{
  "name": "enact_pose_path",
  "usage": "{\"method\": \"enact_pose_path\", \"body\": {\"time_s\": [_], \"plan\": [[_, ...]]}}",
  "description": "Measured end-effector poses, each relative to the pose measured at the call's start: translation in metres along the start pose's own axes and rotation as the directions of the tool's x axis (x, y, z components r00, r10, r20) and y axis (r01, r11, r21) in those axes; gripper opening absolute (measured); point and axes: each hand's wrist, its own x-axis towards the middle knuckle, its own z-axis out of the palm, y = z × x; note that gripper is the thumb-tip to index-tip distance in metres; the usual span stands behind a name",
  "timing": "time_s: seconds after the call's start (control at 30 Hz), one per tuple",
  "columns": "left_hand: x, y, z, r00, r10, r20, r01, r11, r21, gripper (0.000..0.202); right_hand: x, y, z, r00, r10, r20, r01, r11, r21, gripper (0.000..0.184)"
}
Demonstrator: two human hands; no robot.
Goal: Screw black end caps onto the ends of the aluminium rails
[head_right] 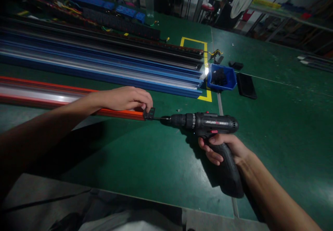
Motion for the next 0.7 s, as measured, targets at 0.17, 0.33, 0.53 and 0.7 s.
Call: {"method": "enact_pose_path", "body": {"time_s": [0.17, 0.33, 0.53, 0.7], "plan": [[0.0001, 0.0004, -0.0004, 1.000, -0.007, 0.000, 0.007, 1.000, -0.007, 0.024, 0.0003, -0.0001, -0.0002, 1.000, 0.011, -0.002, -0.011, 1.000, 0.008, 0.027], [0.0006, 0.0020, -0.0014, 1.000, -0.011, 0.002, 0.011, 1.000, -0.026, 0.024, 0.0006, -0.0009, 0.0009, 0.999, 0.032, -0.001, -0.032, 0.999, 0.007, 0.029], [0.0009, 0.0031, -0.0017, 1.000, -0.005, 0.001, 0.005, 1.000, -0.018, 0.025, -0.0005, -0.0007, 0.0007, 1.000, 0.017, -0.004, -0.017, 1.000, -0.007, 0.030], [0.0005, 0.0020, -0.0013, 1.000, 0.001, -0.003, -0.001, 1.000, -0.022, 0.023, 0.0005, -0.0003, -0.0009, 1.000, 0.008, 0.008, -0.008, 1.000, -0.012, 0.029]]}}
